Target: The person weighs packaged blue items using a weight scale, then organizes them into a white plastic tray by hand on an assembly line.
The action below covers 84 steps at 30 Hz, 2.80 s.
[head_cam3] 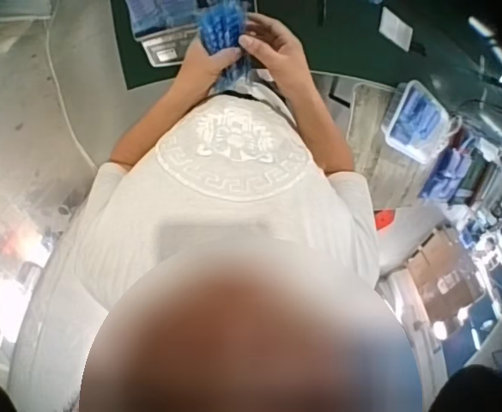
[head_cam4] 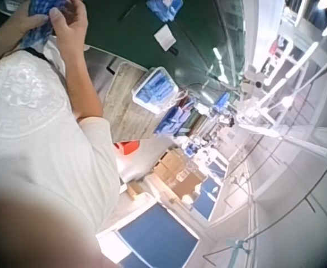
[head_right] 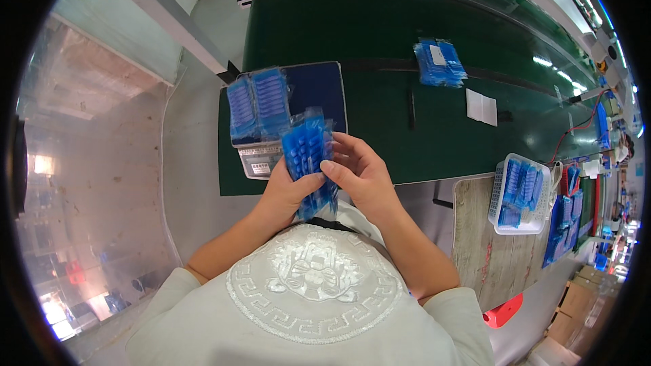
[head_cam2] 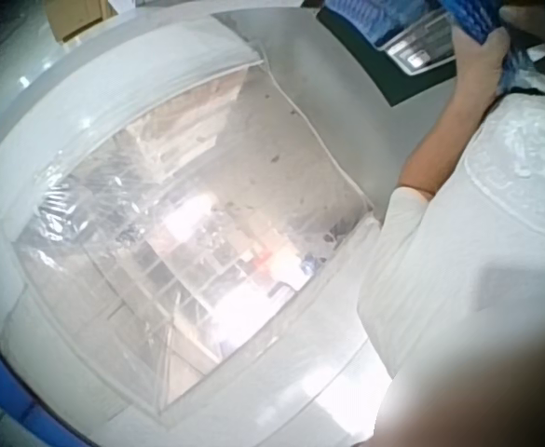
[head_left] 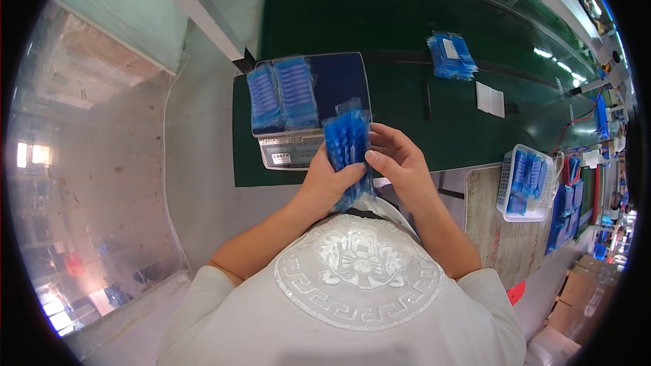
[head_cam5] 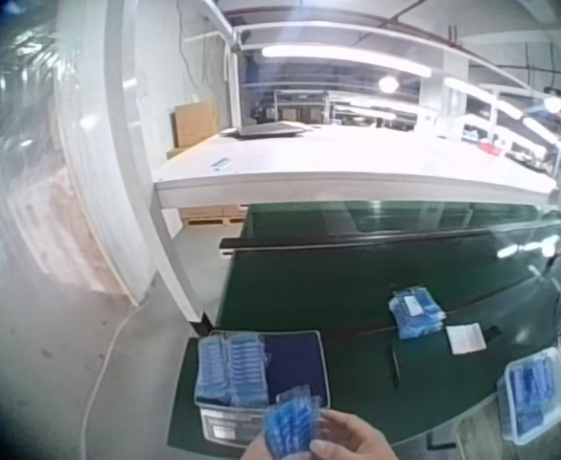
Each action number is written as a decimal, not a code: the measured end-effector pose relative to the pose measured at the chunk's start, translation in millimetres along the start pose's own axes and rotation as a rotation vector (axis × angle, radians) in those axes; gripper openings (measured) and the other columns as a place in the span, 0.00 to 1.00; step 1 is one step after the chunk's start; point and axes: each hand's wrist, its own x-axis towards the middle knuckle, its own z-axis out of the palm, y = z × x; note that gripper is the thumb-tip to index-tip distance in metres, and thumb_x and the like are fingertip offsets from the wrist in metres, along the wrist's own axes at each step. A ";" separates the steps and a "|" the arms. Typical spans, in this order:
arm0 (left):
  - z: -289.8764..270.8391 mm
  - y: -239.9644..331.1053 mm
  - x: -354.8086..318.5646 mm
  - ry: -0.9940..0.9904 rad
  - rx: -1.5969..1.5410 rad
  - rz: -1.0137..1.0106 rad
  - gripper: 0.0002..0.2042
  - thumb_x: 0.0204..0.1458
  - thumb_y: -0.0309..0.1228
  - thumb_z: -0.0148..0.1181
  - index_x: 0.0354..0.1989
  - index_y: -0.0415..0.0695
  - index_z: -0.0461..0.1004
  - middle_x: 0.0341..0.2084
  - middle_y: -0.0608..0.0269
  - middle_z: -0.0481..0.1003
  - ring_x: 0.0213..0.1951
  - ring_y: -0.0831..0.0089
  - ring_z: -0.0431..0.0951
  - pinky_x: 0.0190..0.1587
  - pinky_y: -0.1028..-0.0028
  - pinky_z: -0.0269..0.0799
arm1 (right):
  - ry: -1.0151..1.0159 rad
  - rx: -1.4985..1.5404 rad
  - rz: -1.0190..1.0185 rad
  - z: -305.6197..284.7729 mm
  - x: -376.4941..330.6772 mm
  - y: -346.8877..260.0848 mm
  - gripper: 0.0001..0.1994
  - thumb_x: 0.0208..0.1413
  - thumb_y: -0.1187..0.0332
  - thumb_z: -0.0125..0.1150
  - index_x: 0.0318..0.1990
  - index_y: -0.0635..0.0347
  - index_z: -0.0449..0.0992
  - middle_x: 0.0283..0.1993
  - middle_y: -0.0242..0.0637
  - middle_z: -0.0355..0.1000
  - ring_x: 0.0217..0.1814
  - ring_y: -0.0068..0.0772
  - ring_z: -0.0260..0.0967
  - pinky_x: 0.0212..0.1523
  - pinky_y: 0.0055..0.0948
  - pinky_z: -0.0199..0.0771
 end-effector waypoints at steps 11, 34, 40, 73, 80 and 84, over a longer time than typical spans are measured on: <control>-9.2 -5.6 5.4 0.037 0.055 0.086 0.23 0.49 0.24 0.61 0.54 0.40 0.63 0.45 0.60 0.73 0.46 0.73 0.75 0.52 0.71 0.70 | -0.028 -0.095 -0.036 6.5 3.7 23.7 0.26 0.58 0.70 0.56 0.63 0.64 0.59 0.55 0.39 0.66 0.55 0.29 0.63 0.56 0.29 0.64; -77.7 25.8 -12.6 0.206 -0.249 0.068 0.25 0.44 0.23 0.54 0.55 0.34 0.63 0.46 0.49 0.73 0.48 0.53 0.76 0.47 0.57 0.76 | 0.483 -1.087 -0.015 11.6 166.7 48.4 0.36 0.55 0.51 0.55 0.61 0.72 0.54 0.61 0.62 0.53 0.58 0.61 0.60 0.52 0.52 0.67; -80.8 17.9 -15.9 0.185 -0.225 0.096 0.26 0.45 0.26 0.61 0.55 0.37 0.64 0.46 0.51 0.73 0.49 0.58 0.76 0.48 0.59 0.76 | 0.302 -1.391 -0.231 31.5 108.0 38.1 0.33 0.55 0.53 0.56 0.61 0.70 0.57 0.64 0.62 0.53 0.61 0.61 0.58 0.55 0.49 0.66; -18.4 24.0 2.6 -0.007 -0.133 0.020 0.29 0.45 0.30 0.70 0.55 0.39 0.63 0.47 0.58 0.72 0.49 0.69 0.73 0.53 0.69 0.69 | -0.001 -0.079 -0.031 10.7 0.7 -8.5 0.31 0.52 0.69 0.65 0.62 0.67 0.59 0.50 0.41 0.69 0.51 0.29 0.68 0.56 0.29 0.67; -19.1 23.2 3.5 -0.089 -0.130 0.018 0.29 0.46 0.33 0.70 0.55 0.38 0.64 0.46 0.58 0.72 0.47 0.71 0.74 0.52 0.69 0.70 | -0.045 0.147 0.142 -4.7 11.0 -9.8 0.11 0.57 0.66 0.61 0.42 0.65 0.73 0.38 0.35 0.75 0.40 0.22 0.72 0.46 0.24 0.72; -21.3 22.4 3.0 -0.109 -0.188 -0.021 0.28 0.47 0.36 0.70 0.54 0.38 0.65 0.46 0.59 0.73 0.47 0.71 0.74 0.52 0.70 0.70 | -0.044 0.245 0.150 -5.7 9.6 -12.1 0.10 0.58 0.67 0.59 0.42 0.65 0.73 0.39 0.35 0.75 0.39 0.21 0.72 0.44 0.23 0.73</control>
